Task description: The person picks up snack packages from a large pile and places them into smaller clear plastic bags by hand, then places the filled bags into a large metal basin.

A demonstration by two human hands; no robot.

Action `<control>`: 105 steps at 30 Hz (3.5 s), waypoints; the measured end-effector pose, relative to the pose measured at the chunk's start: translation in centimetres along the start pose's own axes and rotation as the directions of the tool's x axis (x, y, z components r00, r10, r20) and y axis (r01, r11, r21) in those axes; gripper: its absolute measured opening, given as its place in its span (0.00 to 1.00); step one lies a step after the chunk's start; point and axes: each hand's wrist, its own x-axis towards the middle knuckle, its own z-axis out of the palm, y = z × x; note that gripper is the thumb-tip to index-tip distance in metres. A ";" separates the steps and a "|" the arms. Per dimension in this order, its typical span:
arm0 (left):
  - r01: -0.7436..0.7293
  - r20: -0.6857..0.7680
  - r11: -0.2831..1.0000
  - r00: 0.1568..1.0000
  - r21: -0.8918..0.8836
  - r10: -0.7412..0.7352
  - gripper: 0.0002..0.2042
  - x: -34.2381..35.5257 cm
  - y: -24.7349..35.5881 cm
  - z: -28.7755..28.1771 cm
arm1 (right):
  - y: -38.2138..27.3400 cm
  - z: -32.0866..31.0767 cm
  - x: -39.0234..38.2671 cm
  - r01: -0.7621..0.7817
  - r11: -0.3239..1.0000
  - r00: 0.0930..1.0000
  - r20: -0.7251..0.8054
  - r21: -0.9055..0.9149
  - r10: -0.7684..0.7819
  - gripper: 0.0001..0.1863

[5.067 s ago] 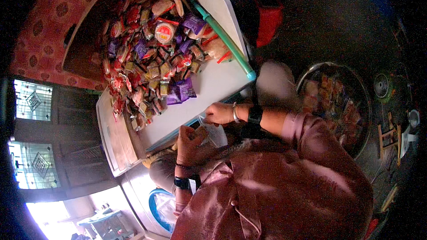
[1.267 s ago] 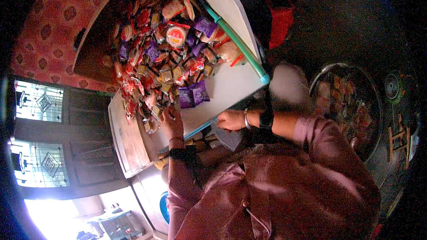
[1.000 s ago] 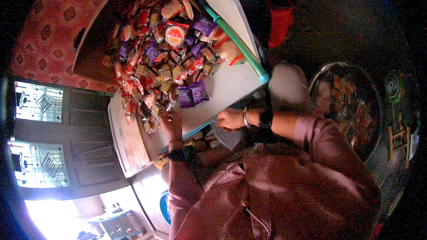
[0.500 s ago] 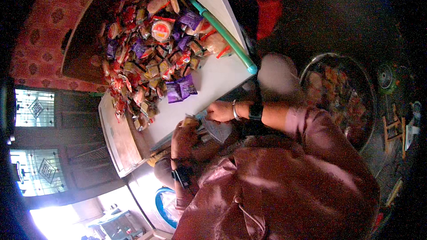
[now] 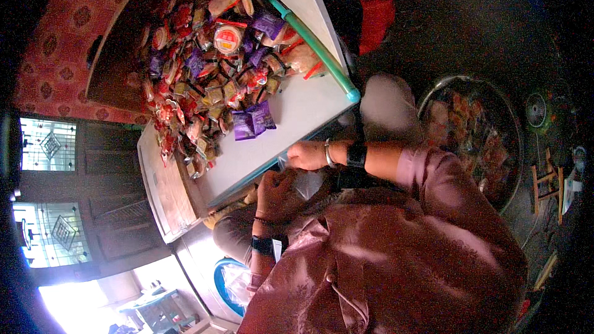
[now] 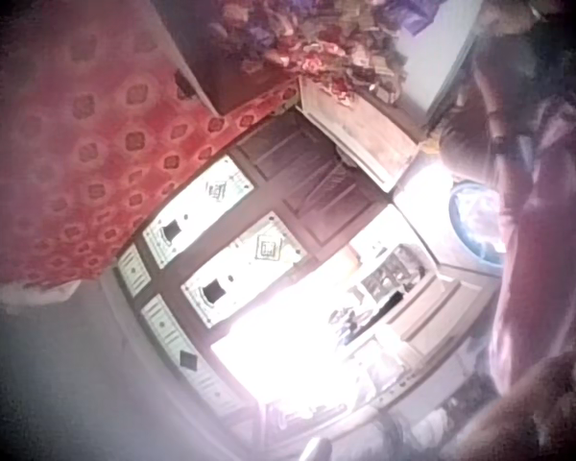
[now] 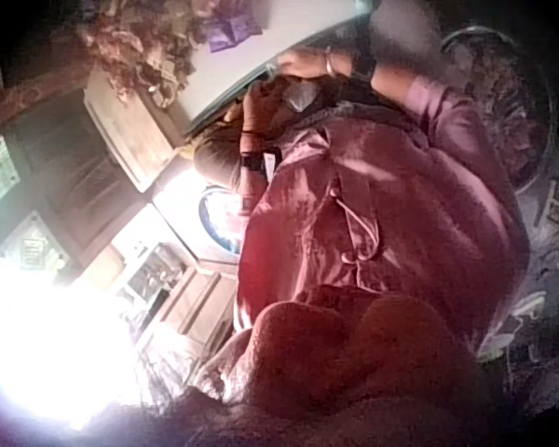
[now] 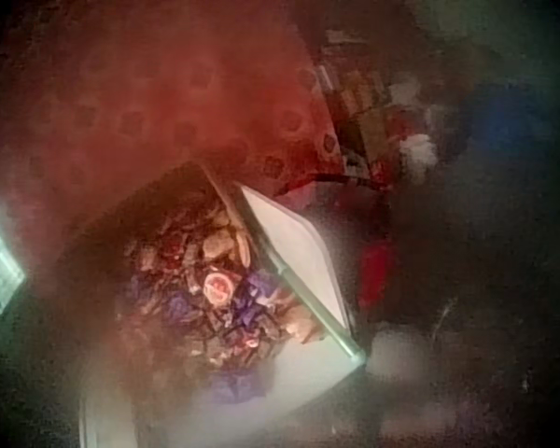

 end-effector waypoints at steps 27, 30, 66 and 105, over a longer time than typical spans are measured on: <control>0.132 0.148 0.991 0.980 0.031 -0.135 0.13 -0.4 -5.0 3.8 | -1.5 -0.1 -0.2 -0.201 0.968 0.969 0.175 0.153 0.174 0.15; 0.144 0.173 0.988 0.973 0.062 -0.153 0.13 -0.3 -5.0 3.9 | -1.6 -0.2 -0.3 -0.192 0.971 0.971 0.173 0.143 0.167 0.16; 0.743 -0.710 0.619 0.579 0.256 -0.402 0.25 6.5 -12.3 -11.2 | -0.3 0.3 0.2 -0.221 0.975 0.970 0.104 -0.007 0.220 0.15; -0.013 -0.119 0.995 0.993 -0.104 0.001 0.20 -2.8 -3.6 5.3 | -1.0 5.3 -3.9 -0.375 0.886 0.915 -0.042 0.274 0.401 0.15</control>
